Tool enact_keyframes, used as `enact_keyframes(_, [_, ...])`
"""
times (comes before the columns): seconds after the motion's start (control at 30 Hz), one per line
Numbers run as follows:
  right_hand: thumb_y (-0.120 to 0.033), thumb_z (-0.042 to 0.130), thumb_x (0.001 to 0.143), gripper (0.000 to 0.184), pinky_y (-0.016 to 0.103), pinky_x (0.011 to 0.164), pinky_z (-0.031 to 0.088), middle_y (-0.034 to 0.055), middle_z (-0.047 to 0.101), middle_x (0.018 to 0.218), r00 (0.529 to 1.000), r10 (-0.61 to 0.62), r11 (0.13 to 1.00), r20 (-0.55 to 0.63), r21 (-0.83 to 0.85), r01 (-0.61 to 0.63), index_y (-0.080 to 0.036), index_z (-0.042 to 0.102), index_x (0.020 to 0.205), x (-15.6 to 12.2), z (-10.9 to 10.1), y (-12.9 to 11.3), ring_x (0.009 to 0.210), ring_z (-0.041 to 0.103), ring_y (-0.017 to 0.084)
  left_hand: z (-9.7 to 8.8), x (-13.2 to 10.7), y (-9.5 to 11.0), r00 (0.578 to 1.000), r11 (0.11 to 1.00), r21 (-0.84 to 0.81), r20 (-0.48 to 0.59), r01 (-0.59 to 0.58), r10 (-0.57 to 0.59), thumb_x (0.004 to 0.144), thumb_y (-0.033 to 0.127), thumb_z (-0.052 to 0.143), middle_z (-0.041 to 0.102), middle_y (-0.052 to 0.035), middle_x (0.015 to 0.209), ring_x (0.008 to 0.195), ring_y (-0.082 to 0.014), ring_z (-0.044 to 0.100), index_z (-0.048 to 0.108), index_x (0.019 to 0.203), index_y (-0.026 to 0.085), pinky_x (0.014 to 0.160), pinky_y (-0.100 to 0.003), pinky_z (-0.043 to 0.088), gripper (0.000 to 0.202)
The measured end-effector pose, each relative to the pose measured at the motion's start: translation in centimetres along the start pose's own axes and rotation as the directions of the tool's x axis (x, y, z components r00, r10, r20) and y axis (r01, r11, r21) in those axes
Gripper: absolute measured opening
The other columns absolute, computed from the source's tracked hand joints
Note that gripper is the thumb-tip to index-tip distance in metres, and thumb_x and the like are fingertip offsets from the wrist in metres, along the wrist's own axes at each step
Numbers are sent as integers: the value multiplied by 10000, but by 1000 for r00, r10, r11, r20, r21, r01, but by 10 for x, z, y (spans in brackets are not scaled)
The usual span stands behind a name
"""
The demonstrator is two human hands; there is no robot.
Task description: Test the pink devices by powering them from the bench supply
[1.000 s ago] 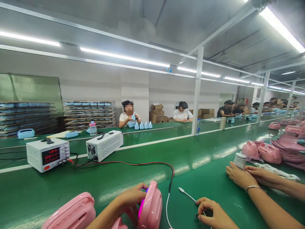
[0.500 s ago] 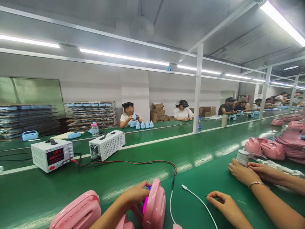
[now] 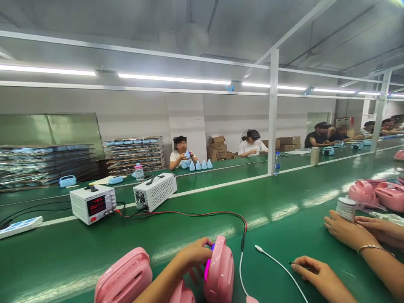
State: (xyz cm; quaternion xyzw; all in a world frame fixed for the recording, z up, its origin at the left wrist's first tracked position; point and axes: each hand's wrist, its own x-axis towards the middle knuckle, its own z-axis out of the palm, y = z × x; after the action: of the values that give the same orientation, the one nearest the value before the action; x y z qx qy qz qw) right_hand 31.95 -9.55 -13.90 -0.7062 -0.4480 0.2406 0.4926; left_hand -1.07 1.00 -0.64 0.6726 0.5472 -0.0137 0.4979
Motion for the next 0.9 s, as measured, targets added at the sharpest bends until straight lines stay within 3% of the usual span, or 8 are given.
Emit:
enact_keyframes(0.37, [-570,575,493,416,287,573,417,49,654,647,998,55,998,-6,-33,-55,-181,681,594,-3,5,-4,563,509,181,-2,2,-4,1000,1000,-21,4,4,-4,754,83,442,576,-6,690,473,-170,589,459,1116,212,489,-332,539,385])
enact_keyframes(0.9, [-504,624,524,340,248,557,468,51,672,631,1000,2,1000,31,-6,-2,-179,693,597,-3,-1,-8,578,585,188,-1,-1,-3,1000,1000,-24,-4,-8,8,778,79,431,525,14,640,464,-155,579,459,1140,207,432,-260,504,386])
